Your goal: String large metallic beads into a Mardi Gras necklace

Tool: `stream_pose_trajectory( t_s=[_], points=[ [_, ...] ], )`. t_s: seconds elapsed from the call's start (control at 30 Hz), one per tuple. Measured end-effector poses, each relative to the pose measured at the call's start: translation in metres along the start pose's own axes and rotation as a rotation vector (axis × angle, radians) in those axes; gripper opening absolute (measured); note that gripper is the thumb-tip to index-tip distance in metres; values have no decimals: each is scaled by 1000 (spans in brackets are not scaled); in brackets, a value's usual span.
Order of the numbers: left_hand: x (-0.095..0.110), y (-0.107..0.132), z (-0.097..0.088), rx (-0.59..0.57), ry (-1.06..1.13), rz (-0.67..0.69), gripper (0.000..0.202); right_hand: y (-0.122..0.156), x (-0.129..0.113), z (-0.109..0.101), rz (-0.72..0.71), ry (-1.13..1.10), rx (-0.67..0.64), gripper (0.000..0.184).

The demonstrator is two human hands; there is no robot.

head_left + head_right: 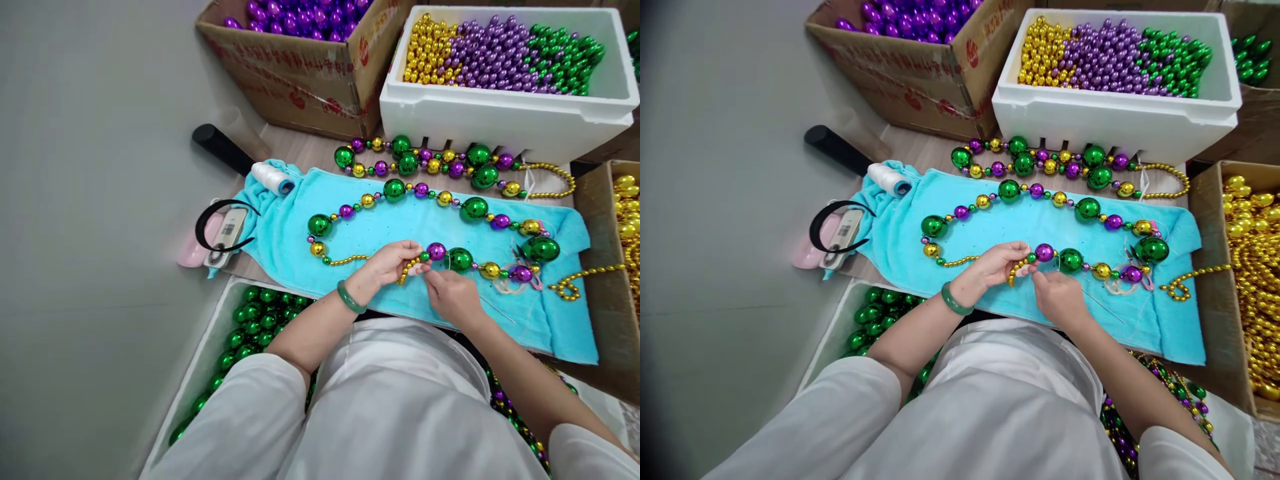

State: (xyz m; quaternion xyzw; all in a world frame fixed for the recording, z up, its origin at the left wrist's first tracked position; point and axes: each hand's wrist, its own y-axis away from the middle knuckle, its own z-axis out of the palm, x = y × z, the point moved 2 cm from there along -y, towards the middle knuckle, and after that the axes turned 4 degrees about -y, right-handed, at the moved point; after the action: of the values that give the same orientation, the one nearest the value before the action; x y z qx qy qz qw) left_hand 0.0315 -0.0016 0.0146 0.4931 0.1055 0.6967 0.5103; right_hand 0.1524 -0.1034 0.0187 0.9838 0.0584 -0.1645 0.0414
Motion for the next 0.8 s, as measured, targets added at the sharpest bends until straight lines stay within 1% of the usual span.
stream_pose_trajectory(
  t_s=[0.07,0.1,0.17,0.23,0.27,0.3,0.33,0.37,0.4,0.47,0.5,0.53,0.57,0.6,0.67,0.73,0.8],
  points=[
    [1,1,-1,-9,-122,42,11,4,0,0,-27,-50,-46,35],
    [2,3,-1,-13,-199,74,13,5,2,-4,-24,-95,-38,33],
    [5,7,-2,-30,-372,147,12,3,11,-21,24,-206,70,30],
    [9,13,-1,-58,-566,232,8,-8,25,-43,126,-315,219,29],
    [10,16,0,-79,-666,273,8,-17,33,-51,175,-373,240,29],
    [11,19,2,-101,-760,314,9,-29,39,-57,210,-448,212,27],
    [12,22,4,-120,-842,355,10,-42,43,-59,217,-553,109,26],
    [13,24,6,-136,-909,393,12,-55,45,-57,200,-683,-47,24],
    [13,26,8,-145,-955,425,13,-67,45,-52,160,-825,-250,24],
    [13,27,10,-136,-992,469,14,-85,40,-39,58,-1075,-647,27],
    [12,27,10,-122,-984,481,15,-91,37,-32,14,-1170,-798,29],
    [11,27,9,-108,-965,488,15,-95,35,-26,-13,-1242,-905,29],
    [10,27,8,-93,-936,494,16,-97,34,-20,-24,-1293,-972,29],
    [9,27,6,-75,-902,500,16,-99,33,-15,-20,-1324,-1007,28],
    [6,26,1,-24,-839,522,17,-99,33,-11,11,-1311,-1003,23],
    [3,26,-3,36,-791,548,17,-99,34,-13,60,-1206,-917,17],
    [-1,24,-8,87,-752,570,17,-99,34,-20,103,-1068,-795,13]
  ],
)
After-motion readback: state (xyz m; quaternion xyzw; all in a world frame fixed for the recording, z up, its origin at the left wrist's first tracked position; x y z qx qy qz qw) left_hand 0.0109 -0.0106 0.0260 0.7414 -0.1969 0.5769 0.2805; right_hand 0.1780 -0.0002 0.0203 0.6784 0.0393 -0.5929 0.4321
